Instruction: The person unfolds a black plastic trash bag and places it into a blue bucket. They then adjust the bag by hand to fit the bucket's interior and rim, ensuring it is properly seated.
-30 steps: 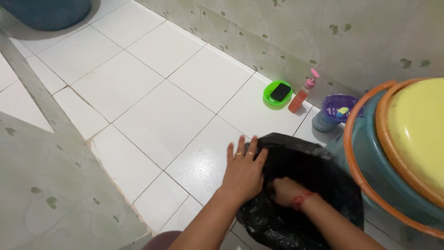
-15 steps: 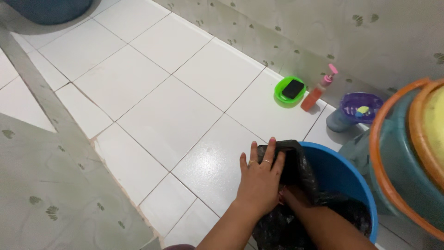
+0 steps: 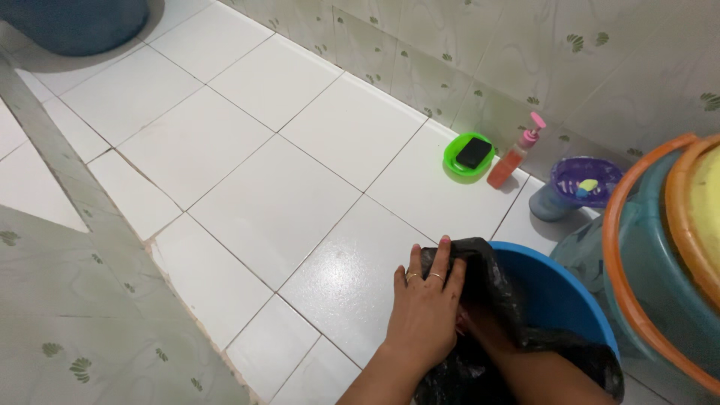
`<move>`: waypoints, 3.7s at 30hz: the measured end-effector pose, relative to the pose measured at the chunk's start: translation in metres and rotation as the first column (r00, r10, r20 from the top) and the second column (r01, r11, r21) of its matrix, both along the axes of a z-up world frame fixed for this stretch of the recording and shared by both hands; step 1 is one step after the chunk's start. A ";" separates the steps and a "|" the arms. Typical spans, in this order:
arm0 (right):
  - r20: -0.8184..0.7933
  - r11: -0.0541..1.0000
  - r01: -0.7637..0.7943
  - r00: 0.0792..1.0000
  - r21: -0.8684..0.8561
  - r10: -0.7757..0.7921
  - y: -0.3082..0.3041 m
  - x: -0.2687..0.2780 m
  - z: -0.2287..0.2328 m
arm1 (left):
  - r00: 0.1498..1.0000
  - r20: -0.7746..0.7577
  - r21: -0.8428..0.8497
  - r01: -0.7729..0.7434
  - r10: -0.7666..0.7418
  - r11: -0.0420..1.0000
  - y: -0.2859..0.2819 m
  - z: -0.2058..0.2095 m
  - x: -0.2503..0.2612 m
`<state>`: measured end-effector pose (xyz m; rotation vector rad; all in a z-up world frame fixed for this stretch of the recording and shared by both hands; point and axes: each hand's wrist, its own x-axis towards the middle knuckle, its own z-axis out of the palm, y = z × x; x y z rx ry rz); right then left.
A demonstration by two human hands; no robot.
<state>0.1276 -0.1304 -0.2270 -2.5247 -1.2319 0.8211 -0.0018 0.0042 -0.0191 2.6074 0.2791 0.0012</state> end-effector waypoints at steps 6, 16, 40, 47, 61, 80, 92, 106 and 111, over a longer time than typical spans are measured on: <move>0.007 0.996 -0.045 0.999 -0.081 0.045 0.006 0.004 0.007 | 1.000 -0.001 -0.027 -0.018 0.018 0.999 -0.001 0.004 0.000; -0.141 0.991 -0.103 0.986 -0.087 0.090 0.001 -0.006 0.074 | 0.999 0.032 0.067 -0.014 0.012 0.998 0.000 0.004 0.000; 0.314 0.767 0.354 0.759 0.536 -0.570 -0.073 0.053 0.210 | 0.965 -0.089 -0.352 -0.262 0.247 0.898 0.018 0.024 0.003; 0.577 0.769 -0.009 0.667 0.639 -0.472 -0.052 0.035 0.233 | 0.944 -0.097 -0.383 -0.329 0.316 0.863 0.016 0.027 0.008; 0.054 0.791 0.491 0.837 0.364 -0.544 -0.056 0.073 0.184 | 0.866 -0.261 -0.748 -0.461 0.427 0.478 0.037 -0.014 0.023; -0.275 0.855 0.461 0.812 -0.239 -0.515 -0.088 0.103 0.162 | 0.810 -0.530 -0.342 -0.475 0.251 0.811 0.037 -0.035 0.032; -0.550 0.623 0.764 0.453 -0.166 -0.702 -0.081 0.094 0.167 | 0.744 -0.360 -0.673 -0.625 0.563 0.396 0.060 -0.006 0.024; -0.814 0.152 0.983 0.001 -0.107 -0.581 -0.077 0.075 0.167 | 0.565 -0.383 -0.841 -0.540 0.731 -0.023 0.100 -0.068 0.017; -0.877 0.198 0.973 -0.010 -0.119 -0.480 -0.091 0.083 0.146 | 0.522 -0.317 -0.733 -0.665 0.792 0.145 0.102 -0.089 0.018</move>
